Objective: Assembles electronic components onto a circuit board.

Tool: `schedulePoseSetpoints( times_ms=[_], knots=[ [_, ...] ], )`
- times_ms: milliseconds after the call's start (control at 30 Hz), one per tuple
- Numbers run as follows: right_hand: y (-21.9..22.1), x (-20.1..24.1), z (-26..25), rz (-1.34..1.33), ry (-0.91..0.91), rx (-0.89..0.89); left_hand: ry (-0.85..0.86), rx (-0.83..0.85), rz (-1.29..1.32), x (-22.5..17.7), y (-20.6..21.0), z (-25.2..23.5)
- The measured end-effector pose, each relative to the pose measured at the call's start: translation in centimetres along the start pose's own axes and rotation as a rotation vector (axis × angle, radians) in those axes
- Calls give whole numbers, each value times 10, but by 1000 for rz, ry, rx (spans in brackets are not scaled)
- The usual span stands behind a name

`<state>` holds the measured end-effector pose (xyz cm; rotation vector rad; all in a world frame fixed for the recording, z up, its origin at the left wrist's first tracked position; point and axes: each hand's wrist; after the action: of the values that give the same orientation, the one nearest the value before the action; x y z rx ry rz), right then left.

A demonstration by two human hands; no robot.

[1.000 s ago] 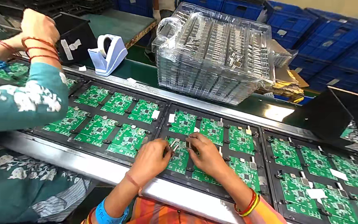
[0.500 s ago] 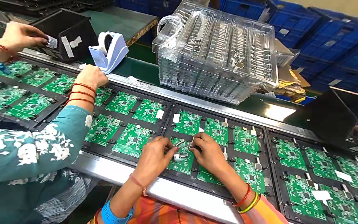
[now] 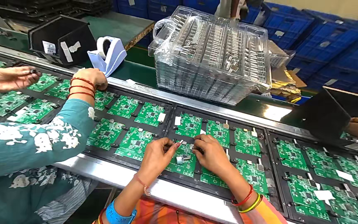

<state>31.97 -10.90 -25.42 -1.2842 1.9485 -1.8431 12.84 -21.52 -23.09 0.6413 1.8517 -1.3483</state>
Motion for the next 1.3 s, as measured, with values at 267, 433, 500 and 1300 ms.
schedulePoseSetpoints(
  times_ms=[267, 433, 500, 1300],
  knots=[
    [-11, -15, -4, -55, -65, 106, -74, 38, 84, -3, -2, 0],
    [-8, -21, 4, -39, -76, 60, -51, 51, 120, 0, -3, 3],
    [-13, -15, 8, 3, -32, 40, -64, 61, 154, -2, -1, 3],
    [-42, -75, -87, 146, 139, 99, 433, 98, -232, -8, 32, 20]
  ],
)
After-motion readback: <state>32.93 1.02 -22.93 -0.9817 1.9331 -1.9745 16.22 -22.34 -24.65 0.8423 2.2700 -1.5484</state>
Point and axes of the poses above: each hand's wrist, its own z-axis away from the middle knuckle, its own y-axis out of the palm, x = y × z, and after that the axes turned 9 degrees about y, right-handed
